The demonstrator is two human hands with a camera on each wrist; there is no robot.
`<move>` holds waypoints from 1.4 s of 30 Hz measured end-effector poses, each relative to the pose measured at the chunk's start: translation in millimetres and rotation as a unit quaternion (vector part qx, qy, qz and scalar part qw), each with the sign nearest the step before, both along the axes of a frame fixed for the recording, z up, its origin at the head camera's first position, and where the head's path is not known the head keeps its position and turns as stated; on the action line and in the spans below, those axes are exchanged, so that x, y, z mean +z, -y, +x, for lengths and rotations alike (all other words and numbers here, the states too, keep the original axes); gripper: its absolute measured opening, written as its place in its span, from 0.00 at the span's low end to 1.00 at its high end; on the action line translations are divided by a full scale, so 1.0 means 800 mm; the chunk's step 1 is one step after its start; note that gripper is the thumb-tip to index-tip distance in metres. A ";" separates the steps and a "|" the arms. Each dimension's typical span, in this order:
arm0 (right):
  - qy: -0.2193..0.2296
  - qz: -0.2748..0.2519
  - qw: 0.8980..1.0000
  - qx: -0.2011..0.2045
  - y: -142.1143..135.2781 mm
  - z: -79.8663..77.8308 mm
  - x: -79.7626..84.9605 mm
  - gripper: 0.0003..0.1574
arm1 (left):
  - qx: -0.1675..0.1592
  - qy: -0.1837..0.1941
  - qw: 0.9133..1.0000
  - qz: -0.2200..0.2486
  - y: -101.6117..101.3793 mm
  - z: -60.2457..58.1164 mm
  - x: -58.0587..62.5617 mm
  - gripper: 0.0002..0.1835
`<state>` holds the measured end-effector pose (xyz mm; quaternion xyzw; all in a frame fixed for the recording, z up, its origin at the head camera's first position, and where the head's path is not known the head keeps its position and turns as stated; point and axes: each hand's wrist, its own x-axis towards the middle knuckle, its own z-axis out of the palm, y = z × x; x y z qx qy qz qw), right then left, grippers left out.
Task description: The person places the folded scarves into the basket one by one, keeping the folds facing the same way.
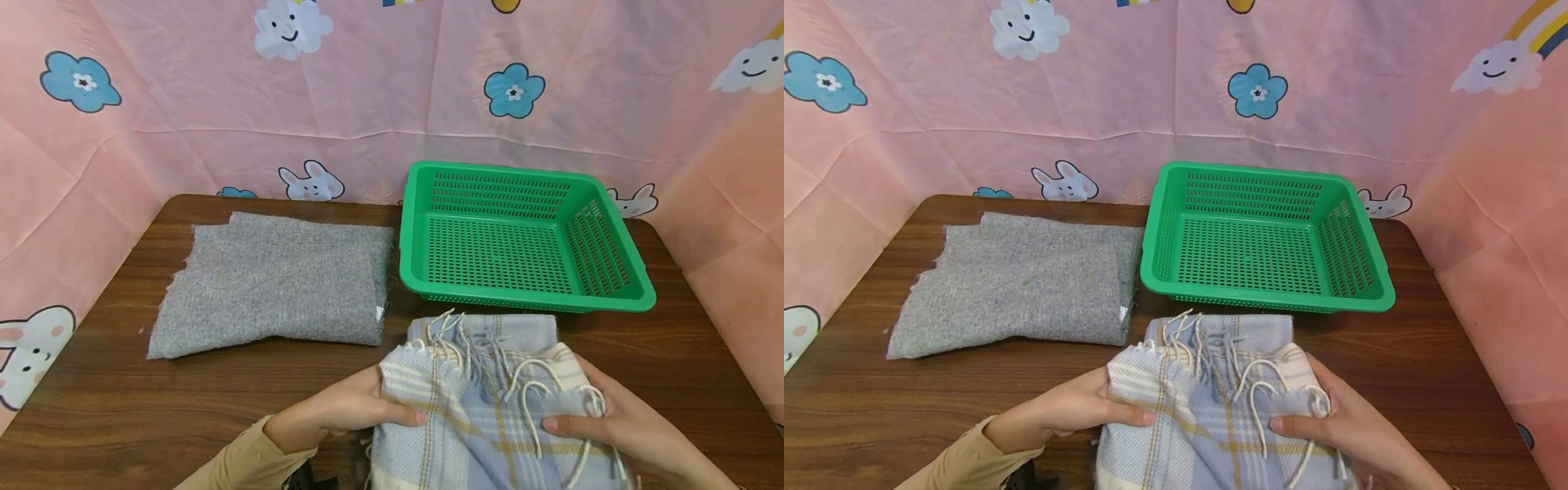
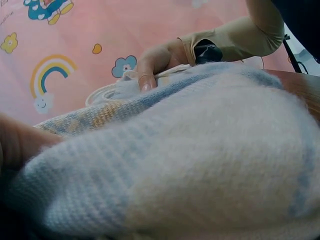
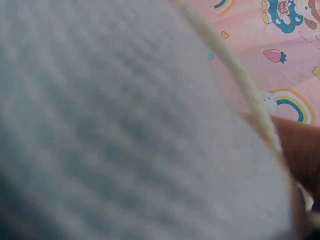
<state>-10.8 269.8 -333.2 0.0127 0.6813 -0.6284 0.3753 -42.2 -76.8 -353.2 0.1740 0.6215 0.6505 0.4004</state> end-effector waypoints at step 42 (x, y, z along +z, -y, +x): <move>-0.069 0.061 0.996 -0.004 -0.001 0.002 0.020 0.47 | 0.015 -0.051 0.998 -0.024 -0.001 -0.003 0.025 0.28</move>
